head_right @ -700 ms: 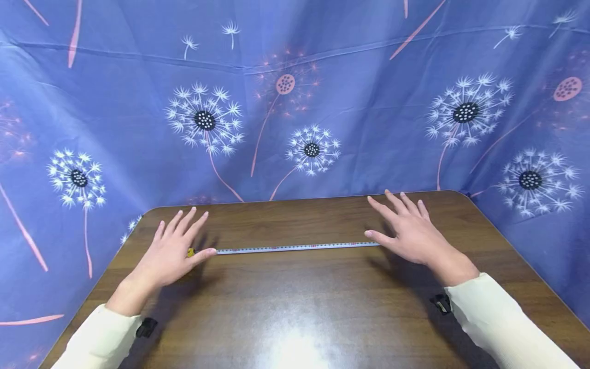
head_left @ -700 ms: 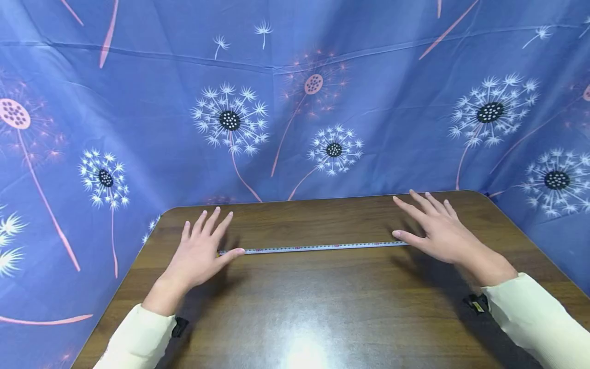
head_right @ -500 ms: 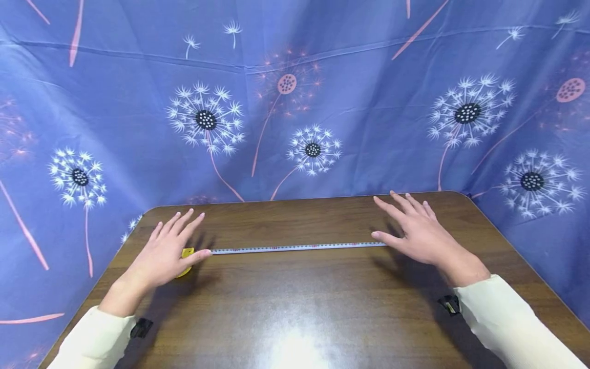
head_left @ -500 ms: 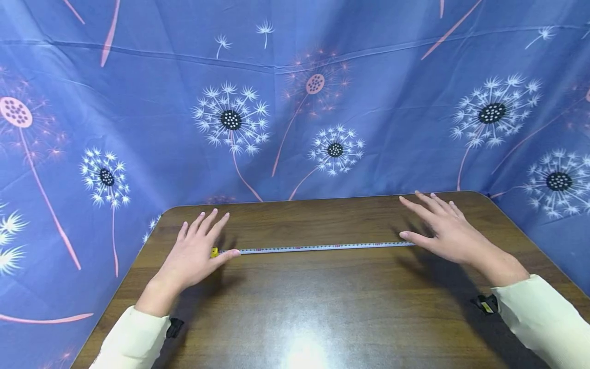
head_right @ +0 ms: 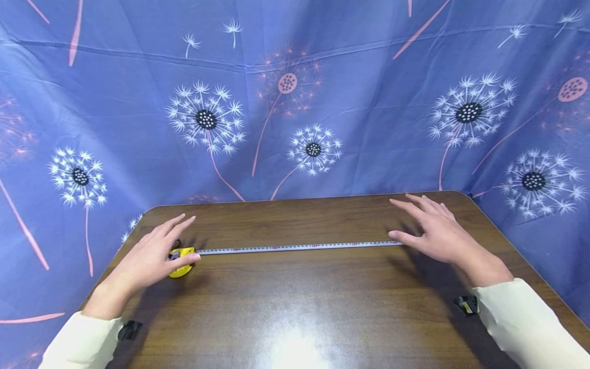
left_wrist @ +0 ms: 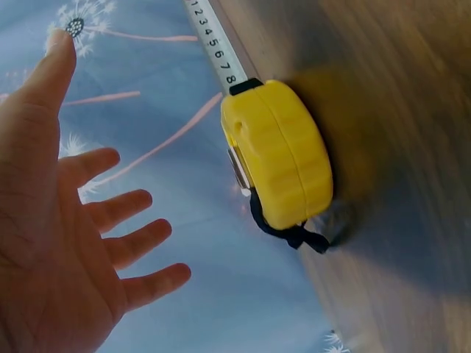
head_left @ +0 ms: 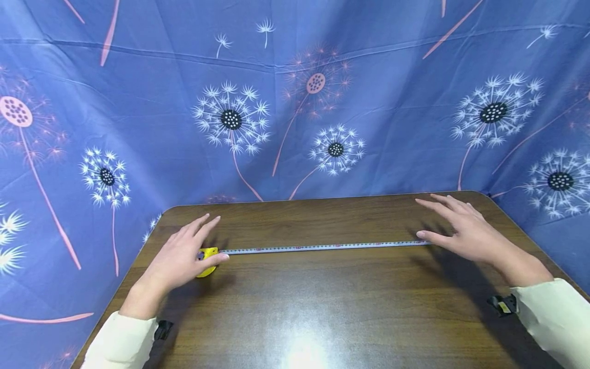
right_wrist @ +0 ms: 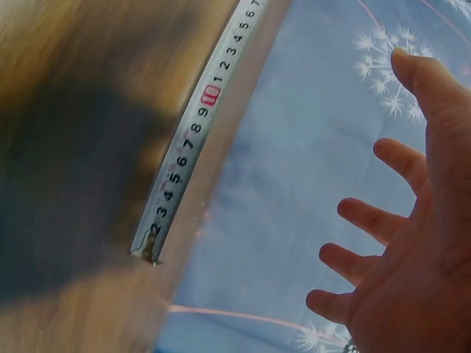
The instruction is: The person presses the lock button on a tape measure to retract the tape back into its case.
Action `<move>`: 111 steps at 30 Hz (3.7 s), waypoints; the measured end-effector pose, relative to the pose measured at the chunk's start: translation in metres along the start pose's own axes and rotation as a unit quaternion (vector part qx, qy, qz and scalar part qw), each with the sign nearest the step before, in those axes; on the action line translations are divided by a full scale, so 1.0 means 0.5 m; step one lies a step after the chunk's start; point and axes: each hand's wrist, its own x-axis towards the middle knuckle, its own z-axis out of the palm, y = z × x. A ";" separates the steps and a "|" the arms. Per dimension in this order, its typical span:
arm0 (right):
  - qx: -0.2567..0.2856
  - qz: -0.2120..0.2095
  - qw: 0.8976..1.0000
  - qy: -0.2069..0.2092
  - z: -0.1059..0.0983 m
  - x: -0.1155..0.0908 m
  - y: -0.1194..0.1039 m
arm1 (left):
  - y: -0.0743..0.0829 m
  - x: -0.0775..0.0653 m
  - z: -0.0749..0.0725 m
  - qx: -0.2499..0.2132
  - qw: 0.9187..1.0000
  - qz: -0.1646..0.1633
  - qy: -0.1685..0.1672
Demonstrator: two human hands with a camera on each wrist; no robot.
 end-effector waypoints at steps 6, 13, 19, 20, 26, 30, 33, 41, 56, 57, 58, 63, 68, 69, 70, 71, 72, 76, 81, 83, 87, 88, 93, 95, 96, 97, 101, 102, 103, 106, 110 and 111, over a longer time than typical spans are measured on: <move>-0.001 0.002 1.000 0.005 -0.005 -0.011 0.021 | -0.013 -0.009 -0.005 -0.016 1.000 0.004 0.000; -0.006 0.004 1.000 0.000 -0.007 -0.019 0.044 | -0.027 -0.015 -0.002 -0.026 0.999 0.021 0.016; 0.004 0.022 1.000 -0.011 -0.011 -0.027 0.057 | -0.042 -0.020 0.002 -0.038 0.999 0.028 0.024; 0.005 0.023 1.000 -0.011 -0.012 -0.028 0.059 | -0.044 -0.021 0.002 -0.040 0.999 0.028 0.023; 0.021 0.035 0.999 -0.013 -0.015 -0.036 0.071 | -0.052 -0.024 0.006 -0.053 0.998 0.029 0.020; 0.028 0.031 0.999 -0.009 -0.015 -0.041 0.083 | -0.054 -0.027 0.011 -0.061 0.997 0.029 0.020; 0.029 0.028 0.999 -0.002 -0.014 -0.045 0.091 | -0.057 -0.029 0.014 -0.064 0.997 0.028 0.018; 0.026 0.032 0.999 -0.006 -0.012 -0.054 0.109 | -0.066 -0.030 0.022 -0.066 0.997 0.028 0.010; 0.007 0.037 0.999 -0.016 -0.006 -0.079 0.143 | -0.080 -0.030 0.035 -0.085 0.995 0.051 -0.002; 0.008 0.040 0.999 -0.019 -0.005 -0.081 0.145 | -0.080 -0.030 0.035 -0.087 0.995 0.051 -0.004; 0.008 0.040 0.999 -0.020 -0.004 -0.082 0.146 | -0.080 -0.030 0.036 -0.088 0.995 0.052 -0.006; -0.002 0.039 0.999 -0.021 0.001 -0.089 0.153 | -0.080 -0.032 0.039 -0.088 0.995 0.050 -0.016; -0.023 0.023 0.999 -0.012 0.009 -0.093 0.160 | -0.080 -0.033 0.043 -0.092 0.994 0.050 -0.021; -0.024 0.022 0.999 -0.012 0.011 -0.094 0.162 | -0.080 -0.034 0.044 -0.093 0.994 0.049 -0.022; -0.025 0.022 0.999 -0.013 0.012 -0.095 0.164 | -0.080 -0.034 0.044 -0.094 0.994 0.048 -0.024; -0.024 0.022 0.999 -0.015 0.012 -0.097 0.165 | -0.080 -0.034 0.044 -0.095 0.994 0.047 -0.025; -0.023 0.025 0.999 -0.018 0.013 -0.098 0.167 | -0.080 -0.034 0.045 -0.094 0.994 0.045 -0.026; -0.027 0.036 0.999 -0.027 0.014 -0.102 0.170 | -0.081 -0.034 0.046 -0.092 0.994 0.041 -0.030; -0.025 0.041 0.998 -0.035 0.016 -0.105 0.174 | -0.080 -0.034 0.046 -0.094 0.994 0.043 -0.033; -0.021 0.047 0.998 -0.040 0.016 -0.105 0.175 | -0.080 -0.034 0.047 -0.095 0.994 0.045 -0.032; -0.017 0.057 0.997 -0.050 0.017 -0.104 0.177 | -0.081 -0.035 0.049 -0.096 0.994 0.049 -0.031; -0.019 0.055 0.997 -0.050 0.018 -0.104 0.177 | -0.081 -0.035 0.049 -0.096 0.994 0.050 -0.031; -0.033 0.045 0.998 -0.042 0.022 -0.106 0.180 | -0.082 -0.035 0.052 -0.093 0.994 0.053 -0.031; -0.039 0.041 0.998 -0.037 0.024 -0.107 0.181 | -0.083 -0.034 0.053 -0.090 0.994 0.054 -0.031; -0.040 0.037 0.998 -0.035 0.024 -0.107 0.182 | -0.083 -0.034 0.054 -0.089 0.994 0.055 -0.030; -0.040 0.034 0.998 -0.033 0.025 -0.108 0.182 | -0.083 -0.034 0.054 -0.087 0.994 0.056 -0.030; -0.043 0.027 0.998 -0.028 0.029 -0.108 0.185 | -0.084 -0.033 0.056 -0.082 0.994 0.058 -0.030; -0.045 0.024 0.998 -0.027 0.029 -0.107 0.186 | -0.084 -0.033 0.056 -0.081 0.995 0.059 -0.030; -0.047 0.026 0.998 -0.025 0.030 -0.107 0.186 | -0.085 -0.033 0.057 -0.080 0.995 0.059 -0.032; -0.053 0.020 0.998 -0.023 0.032 -0.106 0.188 | -0.086 -0.032 0.057 -0.080 0.994 0.059 -0.036; -0.054 0.018 0.998 -0.025 0.032 -0.104 0.189 | -0.088 -0.032 0.057 -0.083 0.994 0.060 -0.039; -0.053 0.018 0.998 -0.026 0.033 -0.103 0.189 | -0.088 -0.032 0.057 -0.084 0.994 0.060 -0.040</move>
